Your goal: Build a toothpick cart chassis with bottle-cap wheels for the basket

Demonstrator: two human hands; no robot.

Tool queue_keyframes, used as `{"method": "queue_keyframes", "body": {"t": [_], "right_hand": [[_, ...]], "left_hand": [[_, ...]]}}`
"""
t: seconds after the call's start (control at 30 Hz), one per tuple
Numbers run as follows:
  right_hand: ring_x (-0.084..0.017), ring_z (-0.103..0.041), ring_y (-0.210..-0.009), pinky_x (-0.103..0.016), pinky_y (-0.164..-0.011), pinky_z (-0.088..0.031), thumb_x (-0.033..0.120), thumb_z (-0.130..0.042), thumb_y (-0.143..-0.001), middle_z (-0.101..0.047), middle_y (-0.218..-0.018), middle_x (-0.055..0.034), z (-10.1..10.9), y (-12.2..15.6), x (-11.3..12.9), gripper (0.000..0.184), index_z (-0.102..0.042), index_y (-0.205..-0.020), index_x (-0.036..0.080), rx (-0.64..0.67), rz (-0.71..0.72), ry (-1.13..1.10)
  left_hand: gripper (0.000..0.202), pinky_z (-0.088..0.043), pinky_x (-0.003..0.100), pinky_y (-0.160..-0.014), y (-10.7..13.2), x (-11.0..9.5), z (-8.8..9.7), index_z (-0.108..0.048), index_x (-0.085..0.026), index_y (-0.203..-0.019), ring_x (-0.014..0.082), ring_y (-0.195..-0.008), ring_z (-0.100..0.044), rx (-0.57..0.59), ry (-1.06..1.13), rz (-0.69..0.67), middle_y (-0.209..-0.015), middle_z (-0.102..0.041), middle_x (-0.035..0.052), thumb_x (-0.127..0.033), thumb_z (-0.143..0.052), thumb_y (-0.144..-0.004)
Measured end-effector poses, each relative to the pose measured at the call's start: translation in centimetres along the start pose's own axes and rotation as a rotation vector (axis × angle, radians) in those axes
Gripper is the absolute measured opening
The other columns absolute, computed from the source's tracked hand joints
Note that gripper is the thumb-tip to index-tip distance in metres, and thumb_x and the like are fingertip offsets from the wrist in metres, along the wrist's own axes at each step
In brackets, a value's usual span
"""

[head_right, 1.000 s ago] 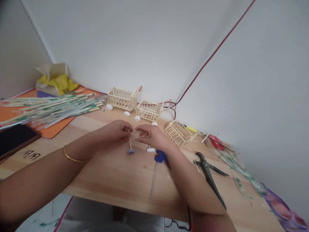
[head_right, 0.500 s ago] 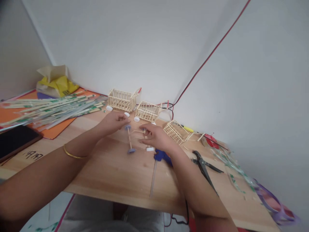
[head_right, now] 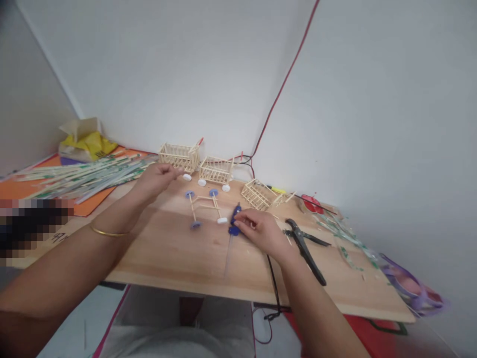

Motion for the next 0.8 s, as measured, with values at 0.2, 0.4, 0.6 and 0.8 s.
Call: {"method": "queue_keyframes", "body": {"t": [0.2, 0.4, 0.6, 0.8], "right_hand": [[-0.014, -0.057, -0.067, -0.026, -0.062, -0.044, 0.034, -0.057, -0.087, -0.069, -0.085, -0.0048, -0.8, 2.2, 1.5, 0.018, -0.068, -0.092, 0.020, -0.043, 0.038, -0.088], [-0.011, -0.063, -0.072, -0.026, -0.067, -0.051, 0.035, -0.067, -0.078, -0.061, -0.120, -0.0111, -6.2, 0.8, 4.3, 0.050, -0.048, -0.123, 0.022, -0.049, -0.097, -0.616], [-0.009, -0.058, -0.052, -0.021, -0.052, -0.047, 0.030, -0.055, -0.085, -0.061, -0.067, 0.0011, -8.4, 2.0, 5.9, 0.014, -0.060, -0.082, 0.017, 0.018, -0.067, -0.718], [-0.009, -0.055, -0.046, -0.022, -0.045, -0.044, 0.041, -0.065, -0.078, -0.065, -0.067, -0.0014, -5.8, 5.6, 2.0, 0.025, -0.068, -0.075, 0.016, -0.019, -0.204, -0.678]], "left_hand": [[0.039, -0.013, 0.019, -0.038, 2.6, -2.6, -1.3, -0.039, -0.019, -0.060, 0.0034, -0.037, -0.018, 0.168, 0.524, 0.148, -0.044, -0.025, -0.0110, -0.040, -0.069, -0.074], [0.042, -0.015, 0.016, -0.037, 7.4, -7.4, -5.2, -0.043, -0.016, -0.059, 0.0019, -0.034, -0.021, 0.331, 0.813, 0.182, -0.039, -0.026, -0.0107, -0.044, -0.070, -0.075], [0.041, -0.020, 0.017, -0.038, 12.1, -8.0, -9.3, -0.045, -0.017, -0.062, 0.0028, -0.035, -0.022, 0.425, 0.936, 0.185, -0.040, -0.027, -0.0107, -0.047, -0.068, -0.077], [0.045, -0.016, 0.018, -0.041, 13.2, -4.0, -8.7, -0.040, -0.016, -0.058, 0.0023, -0.038, -0.022, 0.465, 0.758, 0.176, -0.043, -0.030, -0.0099, -0.043, -0.069, -0.077]]}}
Point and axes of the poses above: each hand's wrist, its own y-axis away from the middle knuckle, its own z-axis out of the back of the hand, x = y × z, the point moved 7 cm from there along -y, towards the middle knuckle
